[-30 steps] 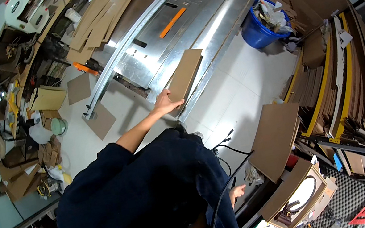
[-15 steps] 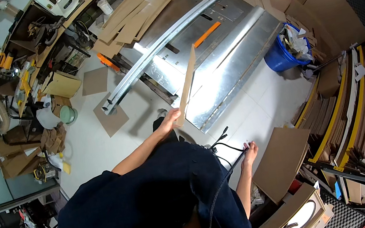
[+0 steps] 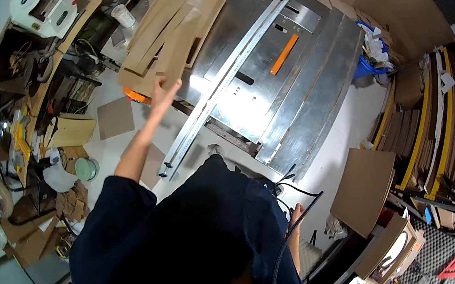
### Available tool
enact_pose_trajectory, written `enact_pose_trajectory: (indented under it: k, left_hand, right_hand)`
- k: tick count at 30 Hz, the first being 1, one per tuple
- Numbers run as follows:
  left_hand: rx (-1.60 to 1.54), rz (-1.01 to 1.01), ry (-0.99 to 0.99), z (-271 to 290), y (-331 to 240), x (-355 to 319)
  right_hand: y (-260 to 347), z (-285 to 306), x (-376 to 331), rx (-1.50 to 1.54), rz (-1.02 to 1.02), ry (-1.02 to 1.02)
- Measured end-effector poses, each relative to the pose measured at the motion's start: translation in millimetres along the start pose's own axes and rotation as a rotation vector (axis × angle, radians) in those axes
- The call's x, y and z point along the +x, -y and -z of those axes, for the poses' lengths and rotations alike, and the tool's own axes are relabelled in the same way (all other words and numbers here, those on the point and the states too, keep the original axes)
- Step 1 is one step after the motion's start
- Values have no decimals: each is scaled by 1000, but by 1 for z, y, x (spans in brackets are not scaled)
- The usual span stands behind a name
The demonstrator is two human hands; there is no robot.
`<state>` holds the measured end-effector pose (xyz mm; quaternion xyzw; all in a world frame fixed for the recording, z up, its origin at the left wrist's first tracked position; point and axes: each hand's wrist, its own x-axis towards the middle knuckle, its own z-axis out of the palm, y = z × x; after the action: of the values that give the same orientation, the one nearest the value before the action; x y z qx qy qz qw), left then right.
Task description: The person cuts a piece of cardboard on a table saw and then assembles a cardboard box. They place a decorative wooden object inside the box and fit the cut cardboard piece into the box structure.
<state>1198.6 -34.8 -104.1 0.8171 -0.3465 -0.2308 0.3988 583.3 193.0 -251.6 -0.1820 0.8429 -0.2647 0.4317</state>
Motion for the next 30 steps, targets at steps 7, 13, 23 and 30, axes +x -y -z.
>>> enact_pose_trajectory:
  k: [7, 13, 23, 30]
  left_hand:
    - [514, -66, -85, 15, -24, 144]
    - [816, -231, -34, -29, 3, 155]
    - [931, -442, 242, -117, 30, 133]
    - [767, -542, 167, -106, 32, 147]
  right_hand:
    - [-148, 20, -16, -74, -47, -219]
    - [-162, 17, -68, -49, -63, -60]
    - [-82, -17, -146, -25, -107, -162]
    - [-103, -25, -141, 17, 62, -227]
